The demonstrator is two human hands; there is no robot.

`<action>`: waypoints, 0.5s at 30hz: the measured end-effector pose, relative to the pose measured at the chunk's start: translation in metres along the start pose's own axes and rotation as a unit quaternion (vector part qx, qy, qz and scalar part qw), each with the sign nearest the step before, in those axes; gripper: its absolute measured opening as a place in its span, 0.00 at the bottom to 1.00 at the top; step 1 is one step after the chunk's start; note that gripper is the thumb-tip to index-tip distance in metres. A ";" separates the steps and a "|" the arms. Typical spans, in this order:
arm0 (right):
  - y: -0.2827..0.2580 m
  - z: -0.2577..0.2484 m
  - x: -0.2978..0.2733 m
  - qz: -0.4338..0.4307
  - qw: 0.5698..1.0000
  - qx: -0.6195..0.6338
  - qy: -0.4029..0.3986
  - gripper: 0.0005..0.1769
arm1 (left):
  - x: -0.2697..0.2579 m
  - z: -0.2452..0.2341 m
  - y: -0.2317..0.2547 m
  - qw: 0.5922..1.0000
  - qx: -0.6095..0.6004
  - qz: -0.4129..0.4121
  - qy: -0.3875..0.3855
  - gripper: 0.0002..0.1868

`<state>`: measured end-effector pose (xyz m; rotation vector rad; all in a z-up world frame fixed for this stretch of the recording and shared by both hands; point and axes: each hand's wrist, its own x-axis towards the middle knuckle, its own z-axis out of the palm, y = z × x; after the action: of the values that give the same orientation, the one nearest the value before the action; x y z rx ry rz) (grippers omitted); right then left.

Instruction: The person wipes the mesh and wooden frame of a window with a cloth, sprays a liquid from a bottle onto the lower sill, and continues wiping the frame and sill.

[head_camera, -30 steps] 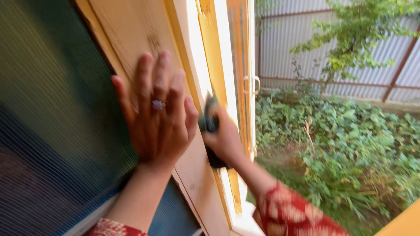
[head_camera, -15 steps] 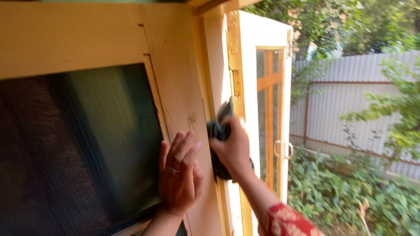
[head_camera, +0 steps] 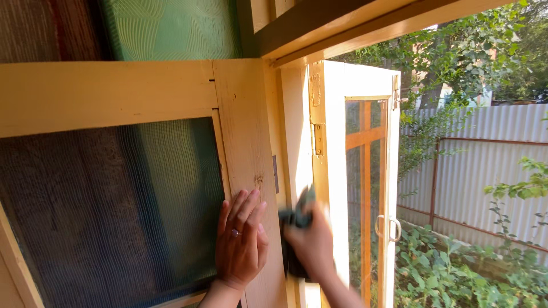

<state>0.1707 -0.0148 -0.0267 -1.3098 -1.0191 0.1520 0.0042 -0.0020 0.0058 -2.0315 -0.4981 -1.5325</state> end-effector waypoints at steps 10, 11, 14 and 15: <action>0.095 0.019 -0.031 -0.273 0.960 -0.060 0.009 0.27 | 0.000 0.003 -0.002 1.000 0.012 0.012 0.013 0.21; 0.122 0.017 -0.049 -0.233 0.969 -0.074 -0.031 0.27 | 0.000 0.002 -0.001 1.000 0.018 0.010 0.012 0.21; 0.152 0.010 -0.061 -0.238 0.962 -0.070 -0.117 0.25 | 0.000 0.005 0.003 1.000 0.028 0.000 0.013 0.20; 0.140 0.011 -0.057 -0.242 0.966 -0.057 -0.076 0.25 | 0.000 0.006 0.004 0.999 0.030 -0.004 0.013 0.20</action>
<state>0.1912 0.0022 -0.1764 -1.1269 -1.4677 -0.1841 0.0105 -0.0014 0.0039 -1.9634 -0.5365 -1.5282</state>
